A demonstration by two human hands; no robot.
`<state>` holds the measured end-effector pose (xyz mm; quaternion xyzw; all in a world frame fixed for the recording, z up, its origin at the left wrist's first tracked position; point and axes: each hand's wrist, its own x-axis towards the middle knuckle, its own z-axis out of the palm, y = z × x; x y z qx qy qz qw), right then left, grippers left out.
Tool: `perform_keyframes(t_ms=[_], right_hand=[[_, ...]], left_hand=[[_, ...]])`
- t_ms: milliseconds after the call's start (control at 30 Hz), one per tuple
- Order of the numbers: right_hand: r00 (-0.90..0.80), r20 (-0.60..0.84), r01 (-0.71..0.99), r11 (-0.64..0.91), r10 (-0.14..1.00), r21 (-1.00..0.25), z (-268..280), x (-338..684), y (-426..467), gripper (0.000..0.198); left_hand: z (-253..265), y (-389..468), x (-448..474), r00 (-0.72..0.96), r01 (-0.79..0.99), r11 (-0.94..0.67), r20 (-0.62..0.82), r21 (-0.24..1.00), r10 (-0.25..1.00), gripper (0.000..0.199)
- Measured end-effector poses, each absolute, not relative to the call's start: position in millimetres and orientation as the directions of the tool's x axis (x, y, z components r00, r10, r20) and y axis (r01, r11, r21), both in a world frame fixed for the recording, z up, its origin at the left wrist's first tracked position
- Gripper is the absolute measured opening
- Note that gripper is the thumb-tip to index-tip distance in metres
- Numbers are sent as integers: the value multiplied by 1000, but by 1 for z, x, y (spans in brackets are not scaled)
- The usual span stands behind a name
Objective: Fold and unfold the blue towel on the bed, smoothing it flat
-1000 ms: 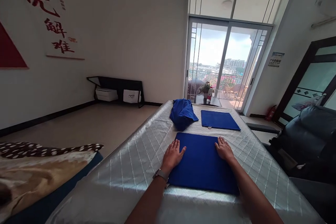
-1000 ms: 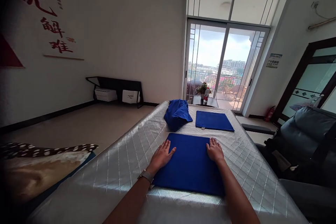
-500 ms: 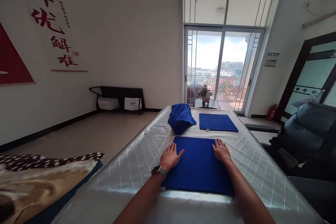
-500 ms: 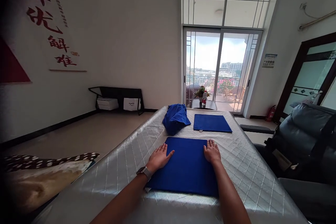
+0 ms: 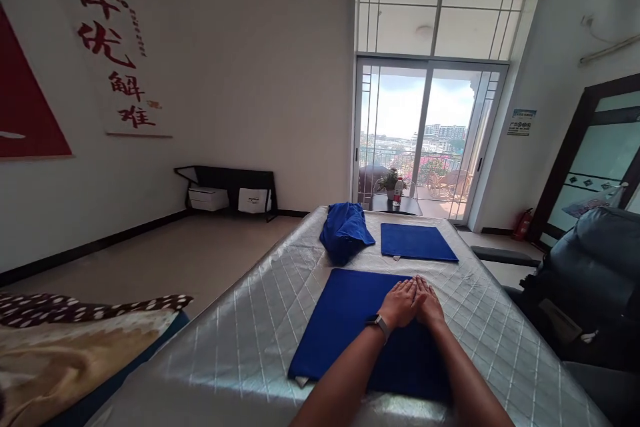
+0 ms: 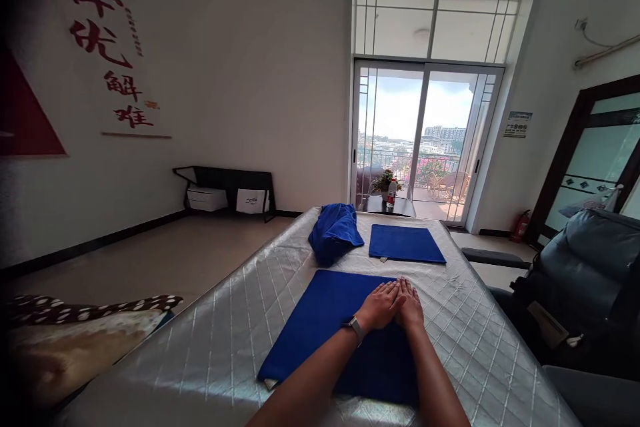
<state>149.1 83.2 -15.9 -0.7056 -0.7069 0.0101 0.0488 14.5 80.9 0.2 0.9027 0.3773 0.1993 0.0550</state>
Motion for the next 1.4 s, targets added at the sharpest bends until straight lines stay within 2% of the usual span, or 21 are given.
perform_keyframes(t_ms=[267, 433, 600, 1000, 1400], right_hand=[[18, 52, 996, -14, 998, -83, -16, 148, 86, 66], [48, 40, 991, -43, 998, -128, -13, 145, 88, 69], [79, 37, 985, -72, 996, -154, -12, 143, 91, 70], [90, 25, 984, -86, 996, -154, -13, 143, 92, 69], [96, 22, 985, -92, 995, -146, -11, 143, 90, 70]], left_hand=[[-5, 89, 14, 576, 690, -616, 228, 379, 785, 69], [-5, 96, -4, 554, 718, -588, 205, 373, 807, 77], [-2, 107, -44, 462, 808, -486, 155, 334, 873, 88], [-3, 122, -151, 293, 897, -316, 120, 309, 949, 96], [-11, 128, -179, 220, 909, -259, 151, 328, 964, 98]])
